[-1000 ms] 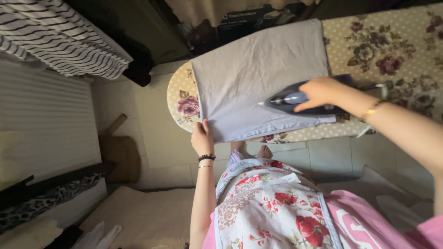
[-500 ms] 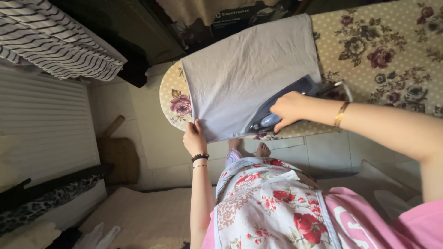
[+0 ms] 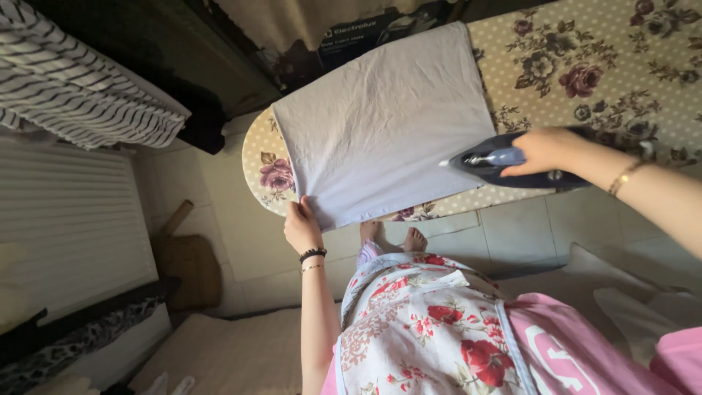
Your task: Ironing a garment on an ironing board and folding clothes on a bed.
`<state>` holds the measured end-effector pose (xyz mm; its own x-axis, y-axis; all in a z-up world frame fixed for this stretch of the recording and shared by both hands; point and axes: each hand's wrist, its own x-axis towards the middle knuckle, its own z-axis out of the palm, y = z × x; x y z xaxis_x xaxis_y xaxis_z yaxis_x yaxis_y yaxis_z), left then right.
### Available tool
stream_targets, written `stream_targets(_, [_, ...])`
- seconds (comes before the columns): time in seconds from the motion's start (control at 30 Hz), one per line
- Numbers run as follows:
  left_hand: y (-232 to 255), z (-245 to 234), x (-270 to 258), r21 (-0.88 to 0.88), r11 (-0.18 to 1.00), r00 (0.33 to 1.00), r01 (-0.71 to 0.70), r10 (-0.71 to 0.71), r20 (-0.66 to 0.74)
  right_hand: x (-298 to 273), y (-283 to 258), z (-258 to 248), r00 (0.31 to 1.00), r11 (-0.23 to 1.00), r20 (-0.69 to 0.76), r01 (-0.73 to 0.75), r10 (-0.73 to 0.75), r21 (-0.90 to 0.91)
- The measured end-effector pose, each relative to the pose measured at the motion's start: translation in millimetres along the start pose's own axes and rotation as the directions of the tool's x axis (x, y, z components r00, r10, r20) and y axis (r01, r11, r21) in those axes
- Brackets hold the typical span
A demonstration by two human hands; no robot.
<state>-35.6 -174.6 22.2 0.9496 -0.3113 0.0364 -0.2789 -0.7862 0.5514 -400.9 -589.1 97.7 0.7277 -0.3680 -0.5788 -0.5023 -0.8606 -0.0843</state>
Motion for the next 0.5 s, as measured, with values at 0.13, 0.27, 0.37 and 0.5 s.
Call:
stream_targets(0.13, [-6, 3, -1, 0.008, 1.0, 0.999, 0.023, -0.023, 0.024, -29, 23, 19, 0.965, 0.928, -0.027, -0.243, 0.261, 0.282])
stream_targets(0.27, [-9, 4, -1, -0.111, 0.992, 0.998, 0.056, -0.054, 0.018, -42, -1, -12, 0.892, 0.732, 0.061, -0.406, 0.449, 0.547])
stream_targets(0.37, [-12, -2, -10, -0.363, 0.921, 0.99, 0.14, -0.123, 0.068, -19, -67, -52, 0.972, 0.882, -0.047, -0.187, 0.229, 0.432])
stream_targets(0.5, [-58, 28, -33, -0.596, 0.795, 0.994, 0.111, -0.077, 0.083, 41, -187, -88, 0.998, 0.993, -0.008, 0.07, -0.07, 0.093])
